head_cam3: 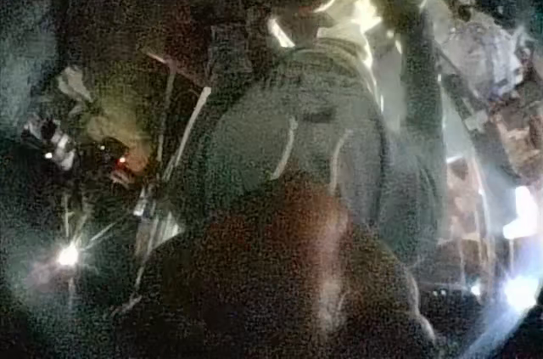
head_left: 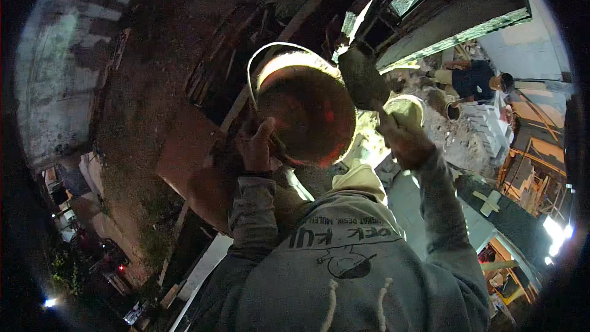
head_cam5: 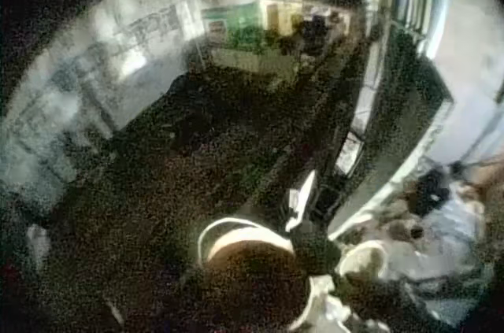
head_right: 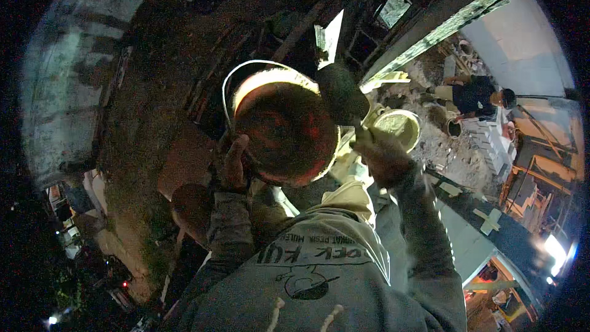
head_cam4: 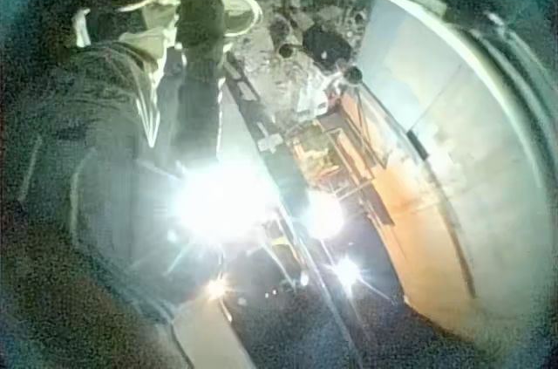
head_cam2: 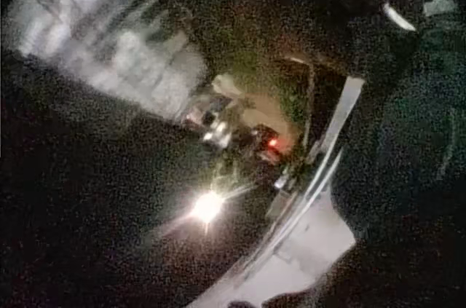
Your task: The person steps onto an elevated platform while holding a bucket, then scoops and works mortar inside the bucket using a trowel.
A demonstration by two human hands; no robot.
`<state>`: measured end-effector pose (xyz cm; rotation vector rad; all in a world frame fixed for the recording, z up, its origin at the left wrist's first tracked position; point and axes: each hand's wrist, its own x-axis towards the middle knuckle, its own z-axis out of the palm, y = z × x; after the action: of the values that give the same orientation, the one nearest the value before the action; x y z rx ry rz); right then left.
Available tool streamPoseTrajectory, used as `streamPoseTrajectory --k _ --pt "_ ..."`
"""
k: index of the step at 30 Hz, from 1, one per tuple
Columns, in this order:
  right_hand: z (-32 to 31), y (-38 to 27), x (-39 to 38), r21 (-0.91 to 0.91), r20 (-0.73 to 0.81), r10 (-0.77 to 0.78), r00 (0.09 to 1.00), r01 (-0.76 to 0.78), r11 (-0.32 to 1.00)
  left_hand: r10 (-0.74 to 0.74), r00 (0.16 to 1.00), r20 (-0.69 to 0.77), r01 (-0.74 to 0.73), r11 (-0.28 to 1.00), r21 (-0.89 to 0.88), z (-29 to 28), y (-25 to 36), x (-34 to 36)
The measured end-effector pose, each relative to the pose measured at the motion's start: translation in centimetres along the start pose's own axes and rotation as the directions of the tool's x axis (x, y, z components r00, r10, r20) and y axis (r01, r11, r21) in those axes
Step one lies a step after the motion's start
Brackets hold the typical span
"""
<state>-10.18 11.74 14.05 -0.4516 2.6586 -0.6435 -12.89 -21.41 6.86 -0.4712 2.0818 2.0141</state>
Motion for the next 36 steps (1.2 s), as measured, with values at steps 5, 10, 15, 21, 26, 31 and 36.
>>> streamPoseTrajectory --k 5,10,15,21,26,31,36 --pt "2.3 -1.8 -1.4 0.526 0.227 0.026 0.974 -0.145 0.838 -0.167 0.986 -0.003 0.167 0.986 0.006 -0.8 -4.7 1.6" --pt "7.5 -4.1 4.8 0.128 -0.013 -0.024 1.0 0.025 0.992 -0.19 0.976 0.107 0.169 0.969 0.181 -0.8 -2.8 1.4" --pt "12.3 -7.2 7.2 -0.056 -0.191 0.135 0.972 -0.148 0.987 0.073 0.961 0.268 -0.128 0.973 0.193 0.8 1.9 0.4" --pt "13.3 -4.0 1.0 -0.016 -0.138 -0.129 0.982 0.128 0.992 -0.089 0.931 0.354 -0.037 0.942 0.334 3.0 4.1 0.3" --pt "10.0 -1.2 1.2 -0.204 0.061 0.013 0.998 0.0 0.979 0.081 0.954 0.287 -0.192 0.904 0.383 4.8 5.8 -1.3" --pt "11.6 -1.0 4.7 -0.244 -0.243 -0.027 0.97 -0.034 0.969 -0.196 0.934 0.299 -0.018 0.809 0.588 5.4 6.5 -1.3" --pt "15.3 0.6 1.1 0.361 0.144 0.11 0.983 -0.156 0.92 -0.015 0.96 0.281 -0.153 0.81 0.566 4.9 4.9 -0.8"
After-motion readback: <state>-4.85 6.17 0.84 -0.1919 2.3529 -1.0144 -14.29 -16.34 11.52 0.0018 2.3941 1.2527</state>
